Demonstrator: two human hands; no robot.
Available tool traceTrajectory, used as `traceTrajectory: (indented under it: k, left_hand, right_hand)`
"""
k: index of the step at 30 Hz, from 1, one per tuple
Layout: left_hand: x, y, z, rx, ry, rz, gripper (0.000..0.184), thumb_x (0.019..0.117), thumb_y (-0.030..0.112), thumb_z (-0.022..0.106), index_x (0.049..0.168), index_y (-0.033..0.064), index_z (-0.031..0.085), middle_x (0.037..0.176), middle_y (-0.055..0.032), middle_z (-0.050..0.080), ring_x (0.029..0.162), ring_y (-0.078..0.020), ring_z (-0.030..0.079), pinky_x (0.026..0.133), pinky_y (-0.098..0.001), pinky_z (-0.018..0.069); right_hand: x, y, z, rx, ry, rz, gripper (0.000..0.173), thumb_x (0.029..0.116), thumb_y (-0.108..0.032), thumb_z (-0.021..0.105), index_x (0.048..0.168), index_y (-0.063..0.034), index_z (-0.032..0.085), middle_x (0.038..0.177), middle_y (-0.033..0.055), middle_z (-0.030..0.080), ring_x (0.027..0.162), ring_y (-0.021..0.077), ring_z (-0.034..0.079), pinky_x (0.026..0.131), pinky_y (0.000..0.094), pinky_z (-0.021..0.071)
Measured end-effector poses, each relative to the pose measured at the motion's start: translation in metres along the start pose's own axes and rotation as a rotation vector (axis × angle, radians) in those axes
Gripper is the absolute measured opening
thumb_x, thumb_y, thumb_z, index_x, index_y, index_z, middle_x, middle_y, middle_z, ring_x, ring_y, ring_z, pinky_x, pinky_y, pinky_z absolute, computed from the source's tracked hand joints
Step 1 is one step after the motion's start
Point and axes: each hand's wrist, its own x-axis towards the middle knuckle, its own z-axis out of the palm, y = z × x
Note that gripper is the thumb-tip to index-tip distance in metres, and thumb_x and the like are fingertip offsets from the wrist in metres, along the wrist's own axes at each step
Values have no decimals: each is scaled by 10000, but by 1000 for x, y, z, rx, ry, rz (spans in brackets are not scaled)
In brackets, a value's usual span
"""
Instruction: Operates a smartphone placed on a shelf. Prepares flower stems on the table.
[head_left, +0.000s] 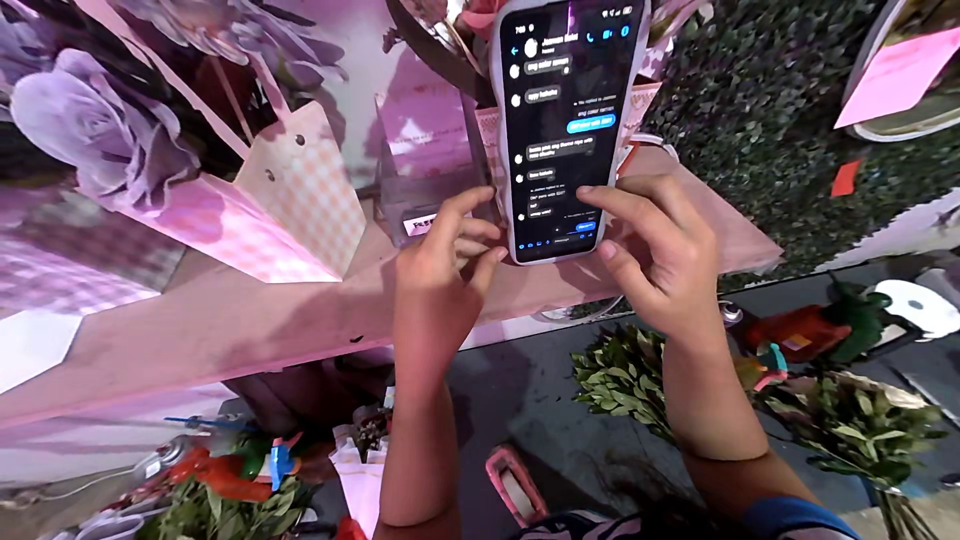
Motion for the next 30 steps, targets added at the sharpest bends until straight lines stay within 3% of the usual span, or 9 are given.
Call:
traceTrajectory:
  k: [6, 12, 16, 20, 25, 30]
  left_hand:
    - [0, 0, 0, 1, -7, -14, 545, 887, -3, 731, 1388, 64, 528, 1074, -67, 725, 839, -95, 726, 703, -221, 603]
    - [0, 0, 0, 0, -3, -10, 547, 889, 3, 732, 1394, 61, 528, 1068, -77, 723, 844, -104, 725, 712, -229, 603]
    - [0, 0, 0, -13, 2, -5, 542, 887, -3, 731, 1387, 60, 531, 1065, -75, 726, 841, -99, 728, 705, -223, 604]
    - [0, 0, 0, -5, 1, -8, 543, 894, 1, 728, 1395, 65, 529, 1073, -72, 727, 836, -101, 728, 702, -228, 607]
    - [0, -1, 0, 4, 4, -4, 546, 891, 6, 731, 1395, 70, 529, 1074, -71, 727, 847, -104, 730, 714, -233, 609]
    - [0, 0, 0, -3, 5, -23, 549, 889, 9, 736, 1392, 77, 528, 1069, -59, 730, 837, -91, 728, 703, -222, 605]
  right_hand:
    - [-1, 3, 0, 36, -15, -8, 366, 1019, -275, 473, 1266, -165, 720, 1228, 144, 607, 818, 160, 581, 667, 347, 451]
    - [1, 0, -2, 37, -34, 24, 418, 1031, -259, 438, 1381, -163, 647, 1221, 119, 590, 805, 113, 578, 635, 283, 475]
    - [1, 0, -2, 36, -37, 28, 421, 1036, -270, 438, 1390, -159, 636, 1222, 116, 587, 798, 112, 575, 627, 283, 473]
    - [2, -1, -1, 24, -32, 33, 479, 1039, -300, 447, 1488, -166, 544, 1210, 114, 590, 722, 109, 547, 565, 292, 450]
    - [2, 0, -1, 37, -35, 21, 416, 1032, -287, 441, 1375, -185, 653, 1247, 124, 593, 791, 125, 580, 625, 305, 472]
    - [2, -1, -1, 12, -59, 31, 463, 1038, -300, 429, 1465, -204, 579, 1233, 112, 595, 767, 129, 569, 604, 327, 460]
